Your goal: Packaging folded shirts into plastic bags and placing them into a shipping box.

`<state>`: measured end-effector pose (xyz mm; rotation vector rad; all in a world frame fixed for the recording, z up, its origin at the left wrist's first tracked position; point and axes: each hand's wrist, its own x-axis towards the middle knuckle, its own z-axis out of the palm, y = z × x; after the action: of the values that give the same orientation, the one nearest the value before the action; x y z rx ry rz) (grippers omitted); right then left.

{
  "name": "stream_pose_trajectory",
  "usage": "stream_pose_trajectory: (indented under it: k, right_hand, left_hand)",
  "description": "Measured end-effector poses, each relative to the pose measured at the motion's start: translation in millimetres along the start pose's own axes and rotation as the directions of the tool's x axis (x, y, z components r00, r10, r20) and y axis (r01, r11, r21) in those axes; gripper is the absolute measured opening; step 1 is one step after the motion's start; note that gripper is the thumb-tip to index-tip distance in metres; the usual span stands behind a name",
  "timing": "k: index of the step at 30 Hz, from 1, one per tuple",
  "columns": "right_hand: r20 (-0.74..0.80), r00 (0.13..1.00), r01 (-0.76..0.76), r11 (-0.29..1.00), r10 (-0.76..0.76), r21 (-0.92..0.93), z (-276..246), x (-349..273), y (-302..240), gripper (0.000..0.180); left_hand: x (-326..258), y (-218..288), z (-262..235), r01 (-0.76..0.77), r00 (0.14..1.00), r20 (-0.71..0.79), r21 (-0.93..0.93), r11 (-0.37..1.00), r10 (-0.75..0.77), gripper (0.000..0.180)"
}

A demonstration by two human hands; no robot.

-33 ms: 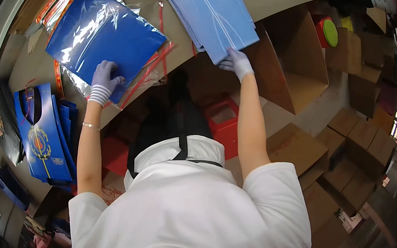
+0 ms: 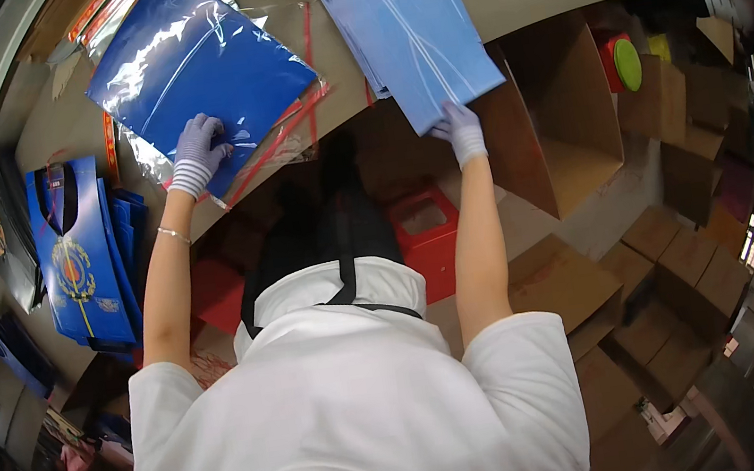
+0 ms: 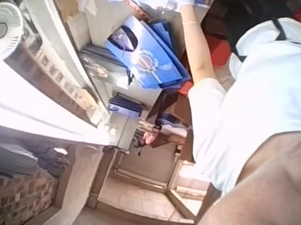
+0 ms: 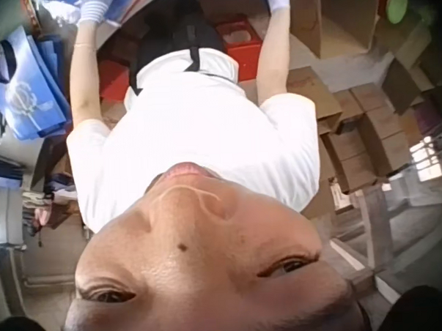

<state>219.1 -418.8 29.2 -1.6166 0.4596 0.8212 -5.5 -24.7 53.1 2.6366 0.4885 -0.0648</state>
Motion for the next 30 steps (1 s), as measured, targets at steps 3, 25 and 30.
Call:
stream_pose_trajectory:
  k: [3, 25, 30]
  right_hand:
    - [-0.235, 0.918, 0.334, 0.942, -0.321, 0.020, -35, -53, 27, 0.024]
    - [0.673, 0.703, 0.096, 0.969, -0.228, 0.228, 246, -78, 56, 0.032]
    - [0.662, 0.740, 0.097, 0.955, 0.119, -0.280, 229, -82, 54, 0.026]
  left_hand:
    - [5, -18, 15, -0.079, 0.996, 0.041, 0.003, 0.997, 0.079, 0.014]
    - [-47, 49, -3, -0.124, 0.981, -0.194, -0.595, 0.794, 0.008, 0.014]
    - [-75, -22, 33, 0.158, 0.937, -0.079, -0.772, 0.616, -0.340, 0.018]
